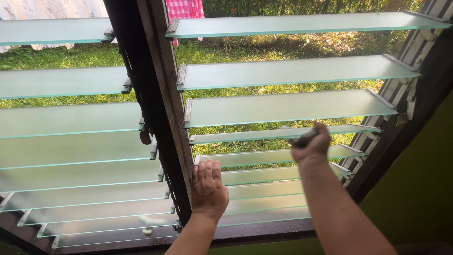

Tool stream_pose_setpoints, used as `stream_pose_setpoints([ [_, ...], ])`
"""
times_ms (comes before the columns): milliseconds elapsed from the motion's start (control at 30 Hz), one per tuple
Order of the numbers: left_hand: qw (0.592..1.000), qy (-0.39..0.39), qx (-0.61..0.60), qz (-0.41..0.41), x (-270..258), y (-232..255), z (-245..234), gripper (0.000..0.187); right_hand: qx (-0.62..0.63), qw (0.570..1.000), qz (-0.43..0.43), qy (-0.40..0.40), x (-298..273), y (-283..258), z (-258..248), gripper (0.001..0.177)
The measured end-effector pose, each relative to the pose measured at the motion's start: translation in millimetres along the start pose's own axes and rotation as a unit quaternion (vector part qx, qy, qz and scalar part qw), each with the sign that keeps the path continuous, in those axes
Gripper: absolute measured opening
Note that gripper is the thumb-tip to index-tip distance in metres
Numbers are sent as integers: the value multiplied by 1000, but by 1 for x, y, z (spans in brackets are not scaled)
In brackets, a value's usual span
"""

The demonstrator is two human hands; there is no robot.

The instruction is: The person cleans glass louvers on a window using a cloth, wiping the surfaces of several individual glass slats and the window frame.

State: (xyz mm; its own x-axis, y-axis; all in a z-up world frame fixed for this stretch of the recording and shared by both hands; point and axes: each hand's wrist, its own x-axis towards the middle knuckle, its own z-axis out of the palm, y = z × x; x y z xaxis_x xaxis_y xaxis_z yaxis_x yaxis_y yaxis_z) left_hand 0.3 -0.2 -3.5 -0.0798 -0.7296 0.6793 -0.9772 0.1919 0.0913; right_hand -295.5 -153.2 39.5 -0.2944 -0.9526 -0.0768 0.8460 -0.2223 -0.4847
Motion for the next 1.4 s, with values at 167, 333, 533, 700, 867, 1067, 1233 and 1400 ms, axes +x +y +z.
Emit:
stream_pose_setpoints([
  [167,999,-3,42,16,-3,-8,11,58,25,990,101,-95,-51,121,51,36],
  [333,994,-66,77,28,-4,-17,13,55,9,979,205,-20,-116,202,114,43],
  [533,991,-127,30,34,-3,-25,-2,66,41,968,247,-35,-144,225,142,47],
  [700,995,-84,23,44,-3,-25,3,73,29,968,241,-62,-106,202,113,45],
  [867,997,-39,52,41,-6,-19,11,67,31,973,210,-90,-64,149,79,39],
  [1067,996,-32,70,35,-4,-15,10,65,-25,991,131,-25,-23,62,38,34],
  [1233,995,-50,80,13,-3,-6,8,69,-32,998,46,32,28,-28,-11,46],
  [1400,995,-44,91,-4,-1,0,12,67,-47,998,-28,23,77,-103,-58,44],
])
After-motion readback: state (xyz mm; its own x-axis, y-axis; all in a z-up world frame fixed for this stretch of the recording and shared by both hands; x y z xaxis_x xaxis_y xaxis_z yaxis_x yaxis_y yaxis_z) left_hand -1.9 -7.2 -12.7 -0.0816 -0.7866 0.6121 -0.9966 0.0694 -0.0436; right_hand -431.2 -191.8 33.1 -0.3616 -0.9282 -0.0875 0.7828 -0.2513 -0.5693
